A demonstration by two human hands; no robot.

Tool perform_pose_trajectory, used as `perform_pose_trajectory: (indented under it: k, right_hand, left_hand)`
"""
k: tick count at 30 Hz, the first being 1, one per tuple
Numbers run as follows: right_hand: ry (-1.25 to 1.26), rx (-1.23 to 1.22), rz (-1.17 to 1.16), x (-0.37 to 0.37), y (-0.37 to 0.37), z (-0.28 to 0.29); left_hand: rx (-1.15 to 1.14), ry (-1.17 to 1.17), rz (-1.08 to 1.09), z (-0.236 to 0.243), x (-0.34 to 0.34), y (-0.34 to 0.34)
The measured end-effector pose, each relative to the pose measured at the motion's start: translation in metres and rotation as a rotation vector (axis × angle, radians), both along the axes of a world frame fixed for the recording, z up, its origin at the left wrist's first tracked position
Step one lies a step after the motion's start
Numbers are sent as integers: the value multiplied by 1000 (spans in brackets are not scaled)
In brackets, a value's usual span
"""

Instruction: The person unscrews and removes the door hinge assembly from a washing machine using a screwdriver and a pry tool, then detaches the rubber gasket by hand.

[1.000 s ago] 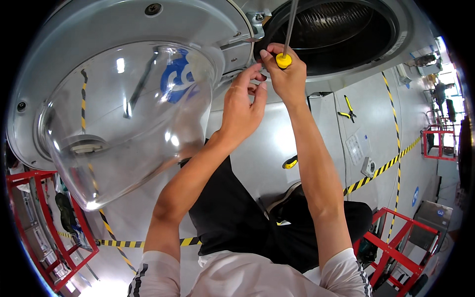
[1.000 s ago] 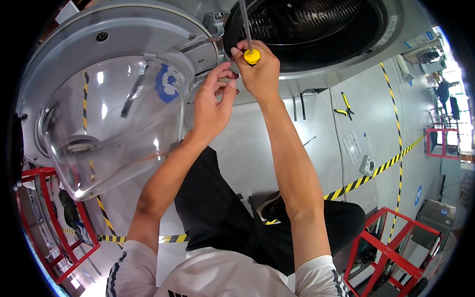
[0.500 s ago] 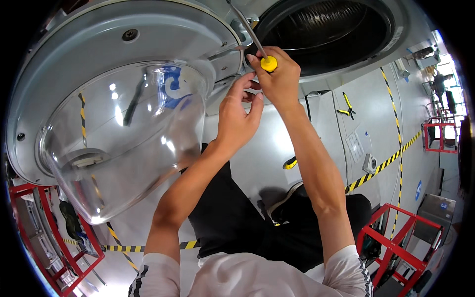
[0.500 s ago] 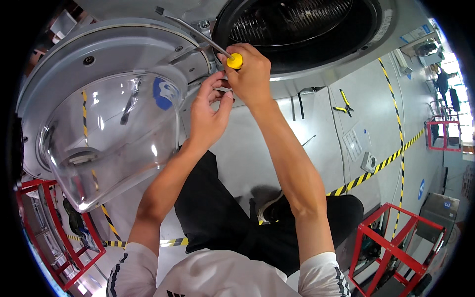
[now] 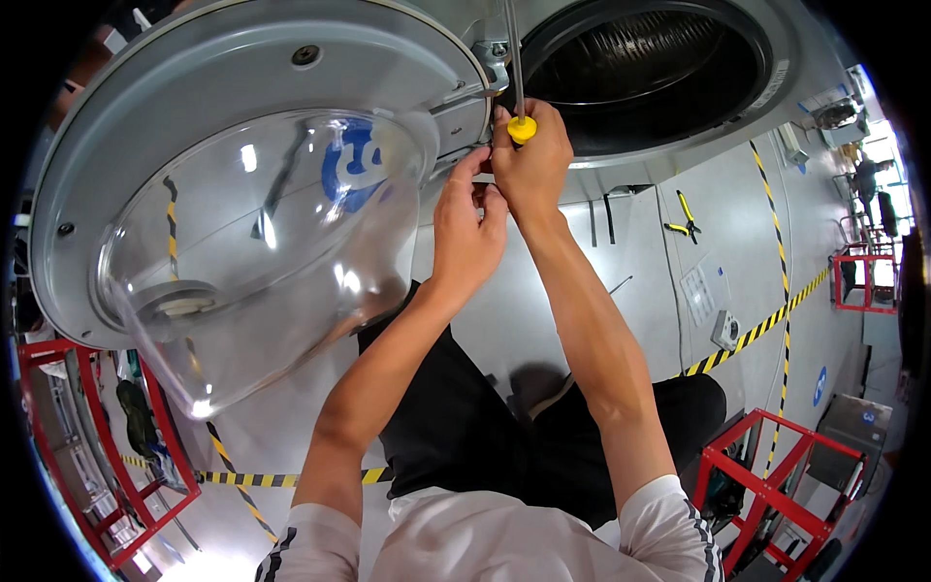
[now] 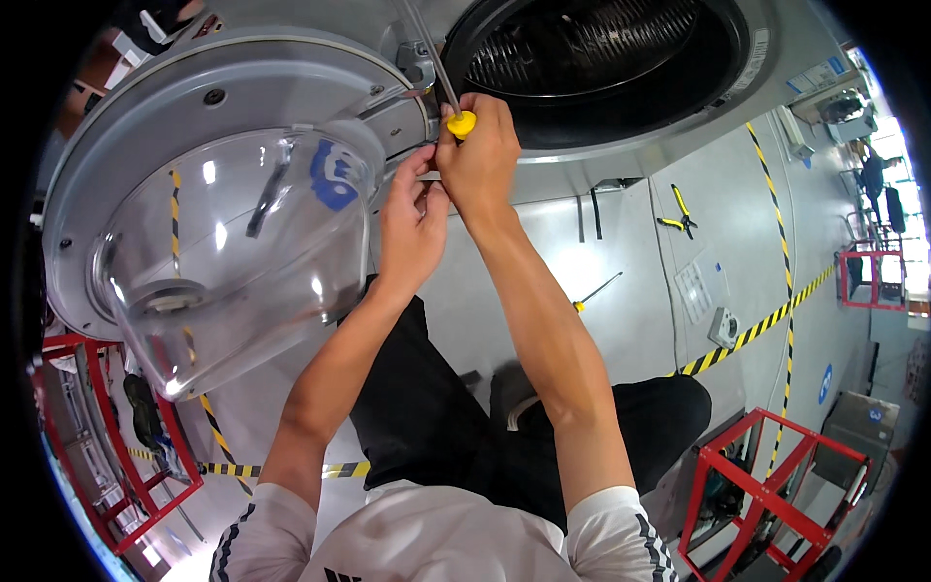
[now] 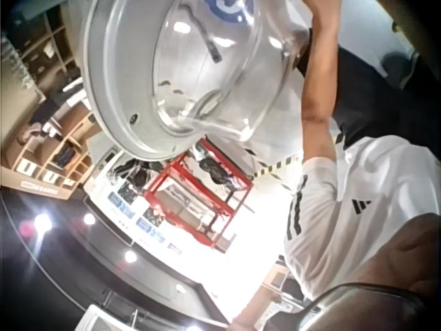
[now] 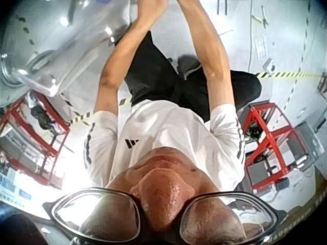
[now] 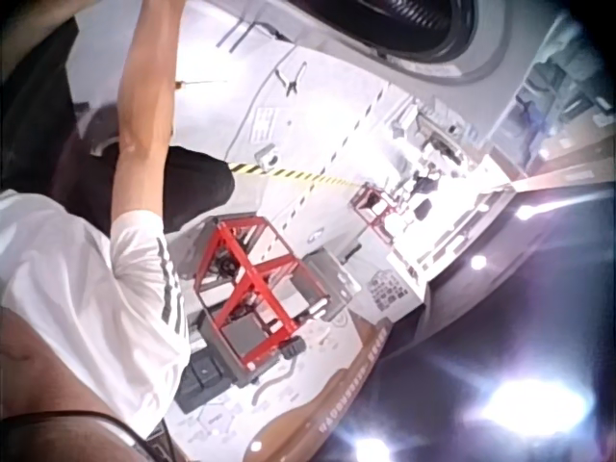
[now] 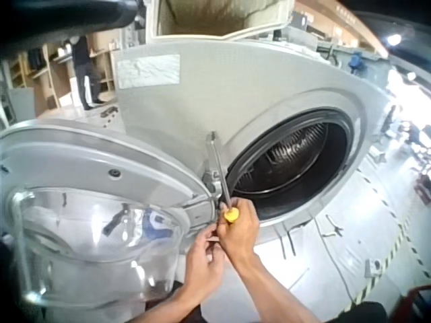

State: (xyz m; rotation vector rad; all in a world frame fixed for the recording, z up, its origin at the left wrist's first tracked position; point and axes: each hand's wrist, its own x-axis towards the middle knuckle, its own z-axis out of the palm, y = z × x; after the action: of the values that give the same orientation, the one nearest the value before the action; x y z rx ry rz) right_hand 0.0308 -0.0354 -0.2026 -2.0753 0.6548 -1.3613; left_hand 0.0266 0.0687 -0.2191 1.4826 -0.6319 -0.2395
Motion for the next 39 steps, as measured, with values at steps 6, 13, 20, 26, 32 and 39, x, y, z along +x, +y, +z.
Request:
perform_pose_trajectory:
  k: [6,13,20,26,32,39]
  right_hand:
    - [-8,64,89,-10,-7,5]
    - [67,104,149,-16,-22,11]
    - [64,-42,102,-16,-18,16]
    - [84,-119,45,-11,-8,16]
    - [93,-107,104,-13,-20,10]
    - [77,59,298,-21,-40,10]
  left_hand:
    - [-52,83,-21,-2,-11,2]
    - [-10,-55,37,5,-13,-20]
    - [-9,-15,-20,14,-17,-21]
    - [-76,27,9,-6,-15,-16]
    - [-39,98,-2,2,-18,-8]
    - [-52,89,14,3,-17,-11]
